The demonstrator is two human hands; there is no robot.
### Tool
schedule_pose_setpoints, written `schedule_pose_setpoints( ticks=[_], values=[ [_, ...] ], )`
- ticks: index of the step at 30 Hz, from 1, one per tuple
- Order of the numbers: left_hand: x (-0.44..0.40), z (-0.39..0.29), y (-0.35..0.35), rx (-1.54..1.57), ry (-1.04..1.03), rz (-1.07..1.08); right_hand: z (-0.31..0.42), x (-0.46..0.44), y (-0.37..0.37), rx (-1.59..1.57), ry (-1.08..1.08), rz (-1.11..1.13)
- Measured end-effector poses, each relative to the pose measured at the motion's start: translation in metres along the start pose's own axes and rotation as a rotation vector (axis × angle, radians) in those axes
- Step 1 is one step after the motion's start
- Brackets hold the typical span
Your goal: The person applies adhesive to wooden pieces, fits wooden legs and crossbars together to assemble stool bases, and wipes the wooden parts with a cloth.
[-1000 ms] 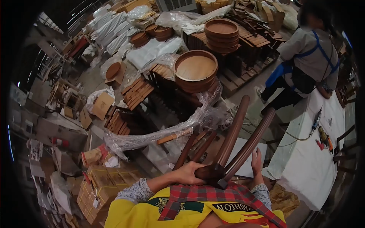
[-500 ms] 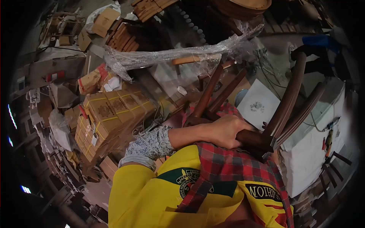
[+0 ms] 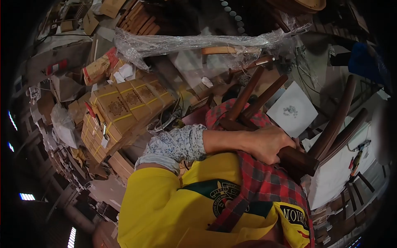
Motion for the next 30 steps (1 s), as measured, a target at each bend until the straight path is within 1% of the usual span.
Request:
schedule_pose_setpoints(
  ticks=[2,4,8,10,11,13,14,16,18,20,21,23,24,25,26,28,29,30],
  values=[
    [0.002,0.001,0.007,0.037,0.004,-0.033,0.002,-0.002,-0.001,0.031,-0.018,0.007],
    [0.003,0.000,0.011,0.063,-0.032,-0.003,0.005,-0.005,-0.001,0.059,-0.041,0.019],
    [0.002,0.004,0.015,0.037,-0.014,0.015,0.009,-0.007,0.004,0.104,-0.061,0.018],
    [0.001,0.005,0.016,0.001,0.030,0.070,0.010,-0.008,0.006,0.129,-0.062,0.029],
    [0.002,0.006,0.015,0.001,0.037,0.058,0.010,-0.010,0.008,0.142,-0.069,0.037],
    [-0.001,0.008,0.011,-0.032,-0.011,-0.016,0.012,-0.017,0.009,0.165,-0.060,0.059],
    [-0.002,0.009,0.010,-0.050,-0.031,-0.025,0.013,-0.023,0.011,0.178,-0.045,0.067],
    [-0.005,0.011,0.010,0.006,-0.009,-0.066,0.014,-0.033,0.016,0.211,0.004,0.090],
    [-0.014,0.010,0.014,-0.071,0.083,0.043,0.008,-0.048,0.033,0.252,0.083,0.080],
    [-0.020,0.011,0.014,-0.130,0.090,-0.016,0.000,-0.076,0.044,0.296,0.157,0.093],
    [-0.026,0.006,0.019,-0.177,0.059,0.005,0.001,-0.090,0.047,0.329,0.198,0.100],
    [-0.036,0.003,0.028,-0.079,0.137,-0.017,-0.001,-0.121,0.058,0.356,0.285,0.093],
    [-0.040,-0.004,0.031,-0.108,0.121,-0.006,0.028,-0.109,0.053,0.268,0.173,-0.025],
    [-0.047,-0.007,0.033,-0.059,0.168,0.044,0.061,-0.096,0.045,0.360,0.182,-0.040],
    [-0.052,-0.009,0.034,-0.009,0.219,0.091,0.077,-0.089,0.041,0.347,0.201,-0.048],
    [-0.062,-0.009,0.037,-0.016,0.227,0.081,0.095,-0.088,0.044,0.445,0.137,-0.111],
    [-0.065,-0.008,0.039,-0.001,0.245,0.067,0.095,-0.089,0.049,0.432,0.079,-0.129],
    [-0.069,-0.007,0.041,-0.019,0.239,0.068,0.092,-0.095,0.054,0.422,0.096,-0.133]
  ],
)
Point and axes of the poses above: each hand's wrist, its own x-axis away from the middle knuckle, its own y-axis out of the back of the hand, z = x × y, the point moved 4 cm from there along -x, towards the middle knuckle, and after that the axes turned 15 degrees about -x, right-handed, at the moved point
